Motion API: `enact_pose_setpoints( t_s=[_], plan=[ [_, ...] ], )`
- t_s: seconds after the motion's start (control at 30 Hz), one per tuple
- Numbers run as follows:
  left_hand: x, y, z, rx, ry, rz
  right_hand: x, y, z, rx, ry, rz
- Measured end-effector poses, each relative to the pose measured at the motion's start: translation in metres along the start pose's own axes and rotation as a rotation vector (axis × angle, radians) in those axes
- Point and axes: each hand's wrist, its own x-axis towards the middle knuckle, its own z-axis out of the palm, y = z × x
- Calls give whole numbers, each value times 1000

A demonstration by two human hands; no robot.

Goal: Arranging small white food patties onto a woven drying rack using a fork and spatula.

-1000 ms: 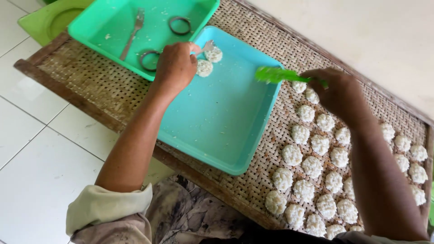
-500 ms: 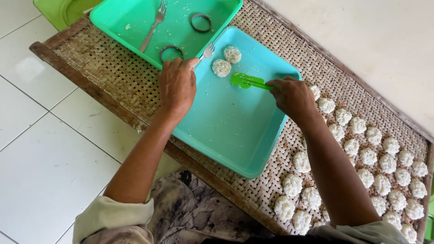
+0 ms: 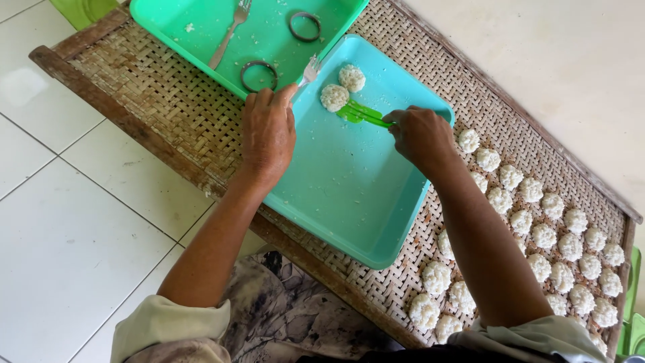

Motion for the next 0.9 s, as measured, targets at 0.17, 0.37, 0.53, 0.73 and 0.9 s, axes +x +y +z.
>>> enact_pose_setpoints(
  t_s=[0.17, 0.37, 0.53, 0.73, 0.9],
  plan=[
    [1, 0, 0, -76, -5, -17, 16, -9, 25, 173, 21, 23],
    [3, 0, 0, -155, -26, -22, 19, 4, 76, 525, 119, 49],
    [6, -9, 2, -246, -96, -23, 13, 3, 87, 760, 186, 115],
    [7, -11, 0, -294, -1, 56, -32, 29, 49, 944, 241, 91],
    [11, 23, -12, -342, -6, 85, -115, 88, -21, 837, 243, 110]
  ],
)
